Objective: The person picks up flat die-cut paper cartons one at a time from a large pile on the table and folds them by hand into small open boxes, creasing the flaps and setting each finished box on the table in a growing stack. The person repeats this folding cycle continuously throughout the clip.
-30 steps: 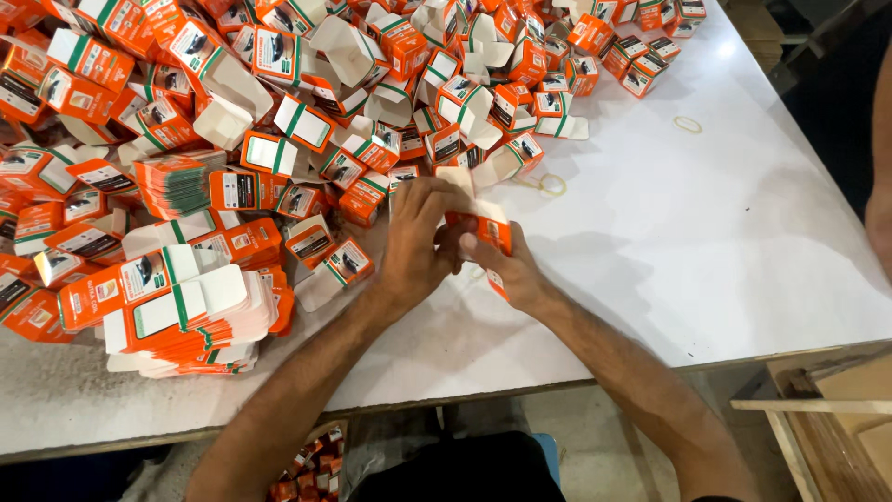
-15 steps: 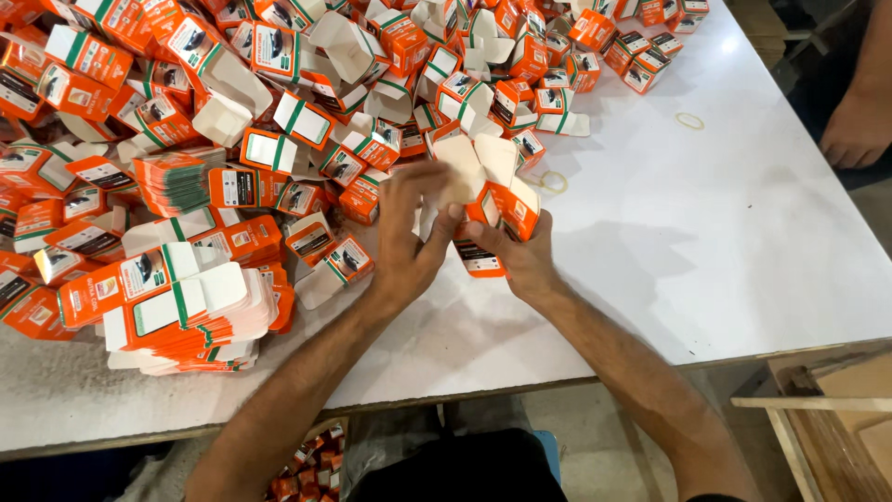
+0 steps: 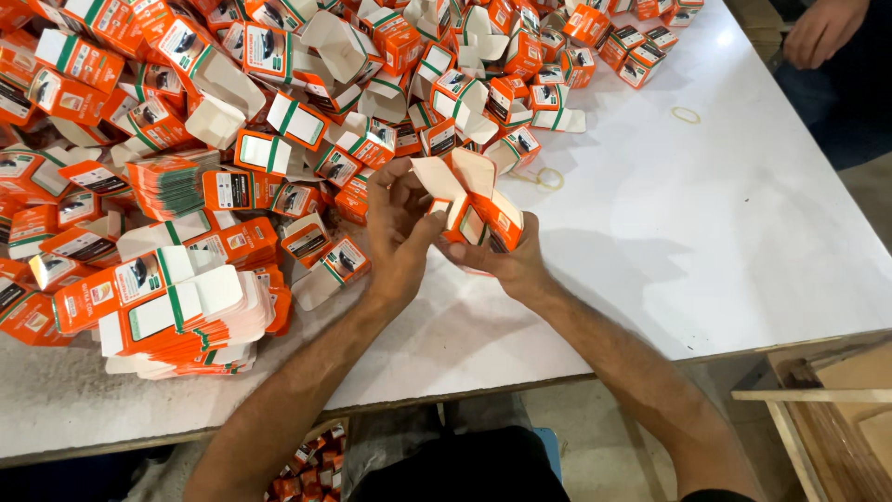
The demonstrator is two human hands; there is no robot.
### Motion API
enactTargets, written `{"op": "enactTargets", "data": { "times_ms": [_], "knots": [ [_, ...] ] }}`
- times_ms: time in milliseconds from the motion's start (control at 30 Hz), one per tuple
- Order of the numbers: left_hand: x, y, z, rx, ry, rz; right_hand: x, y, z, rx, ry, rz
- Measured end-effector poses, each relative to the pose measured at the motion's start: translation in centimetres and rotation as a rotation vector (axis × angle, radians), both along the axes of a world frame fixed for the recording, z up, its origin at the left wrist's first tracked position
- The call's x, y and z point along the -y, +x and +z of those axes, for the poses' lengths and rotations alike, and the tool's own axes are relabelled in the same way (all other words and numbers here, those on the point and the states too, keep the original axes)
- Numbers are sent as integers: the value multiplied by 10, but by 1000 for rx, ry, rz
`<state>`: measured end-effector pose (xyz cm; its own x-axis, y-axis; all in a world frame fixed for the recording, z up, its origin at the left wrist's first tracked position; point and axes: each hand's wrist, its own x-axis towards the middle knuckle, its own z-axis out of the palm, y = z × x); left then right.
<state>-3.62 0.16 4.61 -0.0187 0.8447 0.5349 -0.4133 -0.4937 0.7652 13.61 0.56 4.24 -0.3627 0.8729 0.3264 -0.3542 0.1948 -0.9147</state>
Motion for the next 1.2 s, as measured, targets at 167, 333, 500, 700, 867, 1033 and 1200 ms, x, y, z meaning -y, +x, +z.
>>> {"op": "enactTargets", "data": {
  "times_ms": [167, 333, 500, 700, 867, 1033, 1200],
  "knots": [
    [6, -4, -1, -261, 146, 78, -5, 0, -4, -222, -138, 40],
    [-2, -5, -7, -238, 97, 89, -5, 2, -8, -173, -197, 46],
    [-3, -2, -11, -145, -63, 25, -6, -1, -12, -214, -224, 41],
    [-1, 8, -7, -375, 212, 174, -2, -4, -5, -72, -10, -199],
    [-13, -26, 29, -592, -218, 181, 1, -7, 3, 139, 367, -262],
    [-12, -43, 48, -516, 317, 592, -14, -5, -5, -1, 96, -49],
    [-6, -8, 15, -888, 409, 513, -14, 0, -24, -85, -121, 199]
  ]
}}
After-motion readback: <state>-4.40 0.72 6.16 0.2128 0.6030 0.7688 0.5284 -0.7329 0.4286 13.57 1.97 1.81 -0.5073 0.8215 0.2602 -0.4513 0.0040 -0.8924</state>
